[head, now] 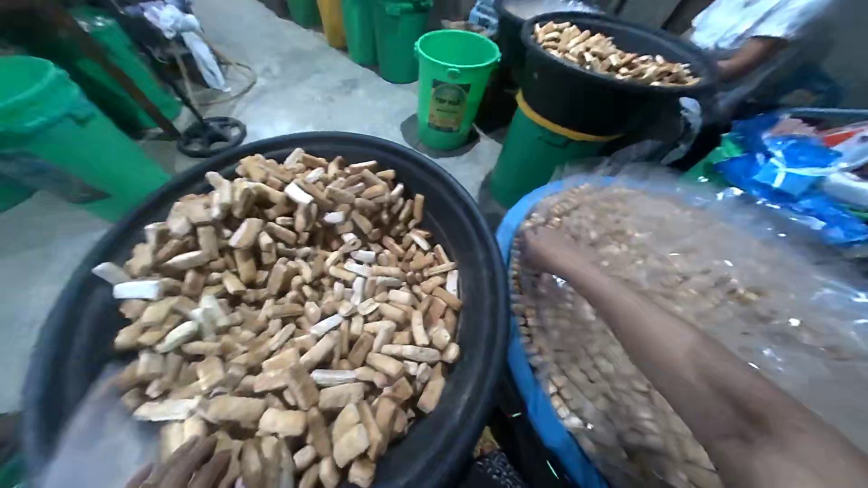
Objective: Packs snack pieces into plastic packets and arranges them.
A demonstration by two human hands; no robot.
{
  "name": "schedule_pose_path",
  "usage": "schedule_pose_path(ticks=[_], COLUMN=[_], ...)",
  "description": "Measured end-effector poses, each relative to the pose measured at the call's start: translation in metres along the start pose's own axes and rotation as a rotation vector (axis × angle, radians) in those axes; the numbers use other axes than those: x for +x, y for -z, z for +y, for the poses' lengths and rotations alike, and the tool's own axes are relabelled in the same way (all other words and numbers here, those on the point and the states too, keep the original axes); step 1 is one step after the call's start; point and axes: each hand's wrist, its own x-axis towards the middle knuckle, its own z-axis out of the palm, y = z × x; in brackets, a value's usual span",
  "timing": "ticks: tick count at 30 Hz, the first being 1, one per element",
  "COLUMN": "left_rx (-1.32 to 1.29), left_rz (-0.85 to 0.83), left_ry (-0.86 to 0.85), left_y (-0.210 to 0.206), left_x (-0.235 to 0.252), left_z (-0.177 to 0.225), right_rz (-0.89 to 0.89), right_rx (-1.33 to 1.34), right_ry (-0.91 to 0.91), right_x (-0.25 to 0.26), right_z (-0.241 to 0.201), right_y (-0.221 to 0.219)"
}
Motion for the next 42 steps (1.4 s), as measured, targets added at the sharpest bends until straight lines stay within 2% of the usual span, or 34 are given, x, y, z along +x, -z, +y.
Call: schedule_pose_path(ticks=[2, 4, 5, 6, 7, 9, 11, 13, 16, 20, 21, 23, 30, 33, 35, 38, 40, 42], left_rx=[-0.005, -0.015, -0.006, 0.024, 0.088, 0.212, 0.281, 0.260, 0.161, 0.079, 0.095, 0.204, 0.395, 0.340, 0.231, 0.078, 0.033, 0.036], left_rz=[-0.021, -0.018, 0.044, 0.118, 0.175, 0.186, 0.142, 0.168, 0.190, 0.093, 0.096, 0.141, 0.260, 0.270, 0.273, 0.294, 0.299, 0.257], left_ry=[0.001, 0.011, -0.007, -0.045, -0.077, -0.066, -0.035, -0.064, -0.132, -0.235, -0.256, -0.249, -0.223, -0.180, -0.137, -0.087, -0.058, -0.031], left_y=[-0.006, -0.006, -0.008, -0.009, -0.009, -0.006, -0.004, -0.006, -0.009, -0.002, 0.001, 0.004, 0.010, 0.006, 0.000, -0.010, -0.012, -0.008], left_x=[-0.006, -0.012, -0.013, -0.013, -0.013, -0.015, -0.019, -0.025, -0.033, -0.038, -0.039, -0.038, -0.027, -0.032, -0.036, -0.037, -0.038, -0.040], left_z=[-0.021, -0.021, -0.020, -0.022, -0.027, -0.039, -0.044, -0.043, -0.050, -0.057, -0.056, -0.056, -0.067, -0.056, -0.043, -0.029, -0.021, -0.012], right_rz=[0.177, 0.430, 0.465, 0.392, 0.233, -0.063, -0.193, -0.229, -0.181, 0.104, 0.099, -0.023, -0.145, -0.185, -0.223, -0.141, -0.026, -0.010], right_rx=[0.052, 0.155, 0.202, 0.223, 0.209, 0.070, -0.083, -0.149, -0.050, -0.182, -0.230, -0.277, -0.218, -0.207, -0.084, 0.171, 0.231, 0.224], right_ry=[0.038, 0.200, 0.317, 0.412, 0.465, 0.494, 0.462, 0.452, 0.492, 0.565, 0.563, 0.530, 0.526, 0.507, 0.515, 0.483, 0.441, 0.441], right_x=[-0.023, -0.052, -0.065, -0.075, -0.081, -0.080, -0.074, -0.069, -0.066, -0.078, -0.080, -0.084, -0.081, -0.084, -0.078, -0.069, -0.063, -0.061], right_z=[-0.016, -0.048, -0.069, -0.094, -0.119, -0.166, -0.200, -0.216, -0.215, -0.191, -0.184, -0.177, -0.173, -0.170, -0.162, -0.146, -0.142, -0.151], right_y=[0.023, 0.032, 0.032, 0.032, 0.030, 0.017, -0.002, -0.015, -0.009, -0.008, -0.014, -0.020, -0.023, -0.022, -0.009, 0.019, 0.024, 0.021])
